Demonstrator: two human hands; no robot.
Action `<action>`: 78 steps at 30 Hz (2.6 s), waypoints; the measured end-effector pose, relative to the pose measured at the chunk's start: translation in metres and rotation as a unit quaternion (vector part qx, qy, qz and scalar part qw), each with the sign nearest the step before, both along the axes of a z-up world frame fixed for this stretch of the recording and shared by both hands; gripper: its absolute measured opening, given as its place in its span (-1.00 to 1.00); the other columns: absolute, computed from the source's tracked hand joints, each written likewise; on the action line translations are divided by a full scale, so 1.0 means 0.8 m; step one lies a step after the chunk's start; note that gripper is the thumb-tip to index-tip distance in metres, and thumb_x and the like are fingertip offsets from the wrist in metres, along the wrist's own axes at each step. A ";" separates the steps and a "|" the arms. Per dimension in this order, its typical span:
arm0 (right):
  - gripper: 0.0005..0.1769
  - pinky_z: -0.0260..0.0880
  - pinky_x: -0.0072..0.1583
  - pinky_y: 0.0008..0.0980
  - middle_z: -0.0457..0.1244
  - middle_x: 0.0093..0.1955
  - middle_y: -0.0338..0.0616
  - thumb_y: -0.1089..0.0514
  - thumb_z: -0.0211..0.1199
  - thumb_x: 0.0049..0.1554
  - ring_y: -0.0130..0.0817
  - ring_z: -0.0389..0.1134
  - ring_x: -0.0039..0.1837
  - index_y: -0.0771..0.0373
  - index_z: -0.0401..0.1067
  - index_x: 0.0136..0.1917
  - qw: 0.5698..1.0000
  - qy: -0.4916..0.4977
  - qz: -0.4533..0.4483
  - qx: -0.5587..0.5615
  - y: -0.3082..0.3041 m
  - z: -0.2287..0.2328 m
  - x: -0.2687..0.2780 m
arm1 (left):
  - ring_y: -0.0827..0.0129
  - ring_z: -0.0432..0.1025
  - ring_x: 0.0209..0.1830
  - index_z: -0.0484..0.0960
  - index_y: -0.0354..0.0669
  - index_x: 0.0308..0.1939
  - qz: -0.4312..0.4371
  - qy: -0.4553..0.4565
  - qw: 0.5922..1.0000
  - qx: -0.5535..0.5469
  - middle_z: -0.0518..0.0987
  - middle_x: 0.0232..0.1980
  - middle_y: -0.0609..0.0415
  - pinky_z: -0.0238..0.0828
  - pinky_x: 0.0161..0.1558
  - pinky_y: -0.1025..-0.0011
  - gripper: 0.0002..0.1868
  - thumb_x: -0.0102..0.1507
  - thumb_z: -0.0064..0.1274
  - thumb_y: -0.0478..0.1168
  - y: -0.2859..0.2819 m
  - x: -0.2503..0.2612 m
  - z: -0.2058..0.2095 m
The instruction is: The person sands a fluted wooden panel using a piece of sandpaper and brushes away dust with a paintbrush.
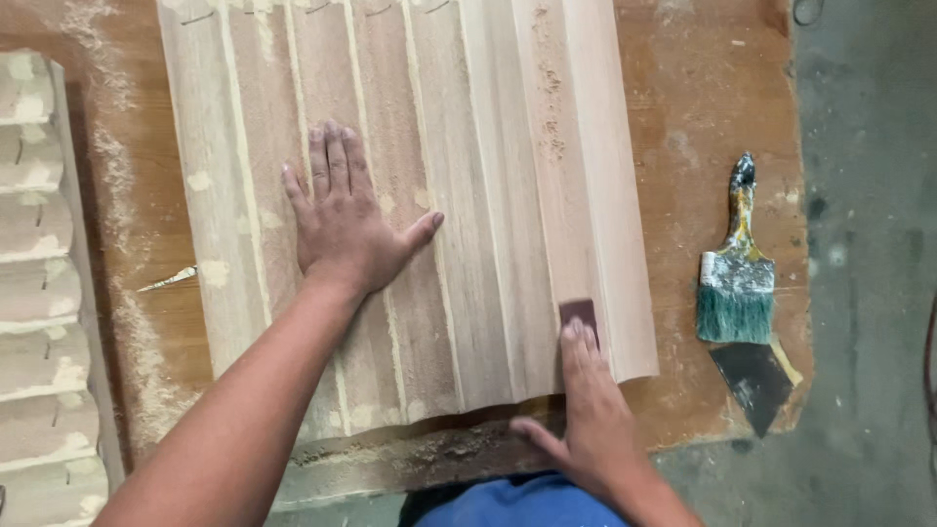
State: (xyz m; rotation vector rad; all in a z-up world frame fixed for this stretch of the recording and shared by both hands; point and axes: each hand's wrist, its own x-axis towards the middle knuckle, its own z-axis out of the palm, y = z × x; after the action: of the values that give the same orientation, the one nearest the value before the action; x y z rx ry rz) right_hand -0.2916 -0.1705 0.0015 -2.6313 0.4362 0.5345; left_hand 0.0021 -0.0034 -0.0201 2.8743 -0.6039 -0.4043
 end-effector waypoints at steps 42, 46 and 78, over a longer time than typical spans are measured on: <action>0.25 -0.47 0.60 -0.06 -0.56 0.73 0.13 -0.57 -0.05 0.18 -0.06 -0.53 0.71 0.35 -0.45 0.66 0.998 -0.003 -0.054 0.045 -0.047 0.021 0.231 | 0.10 -0.49 0.68 -0.31 -0.32 0.60 0.016 -0.014 1.000 0.008 -0.32 0.70 -0.14 -0.59 0.51 -0.16 0.36 0.12 -0.34 0.68 -0.012 0.009 -0.001; 0.05 -0.02 0.56 -0.06 0.06 0.53 0.09 -0.44 0.25 0.14 -0.05 0.04 0.54 0.35 0.03 0.53 1.000 0.008 -0.012 0.002 -0.088 0.032 0.286 | 0.14 -0.53 0.68 -0.36 -0.30 0.60 0.025 0.005 0.999 0.021 -0.40 0.69 -0.10 -0.57 0.51 -0.18 0.33 0.15 -0.34 0.65 -0.013 0.010 0.007; 0.42 -0.70 0.53 0.34 -0.70 0.74 -0.28 -0.73 -0.09 -0.08 -0.03 -0.75 0.70 0.03 -0.61 0.68 0.991 0.084 0.076 -0.077 -0.102 0.019 0.280 | 0.08 -0.44 0.68 -0.28 -0.30 0.60 0.002 -0.077 0.997 0.009 -0.28 0.69 -0.12 -0.57 0.50 -0.19 0.43 0.10 -0.30 0.77 -0.002 0.012 -0.031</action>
State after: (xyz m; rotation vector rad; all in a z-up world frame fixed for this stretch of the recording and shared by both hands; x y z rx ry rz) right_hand -0.0678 -0.2524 0.0165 -2.7950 0.3405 0.8059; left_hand 0.0120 -0.0047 -0.0447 2.9418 -0.6216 -0.1899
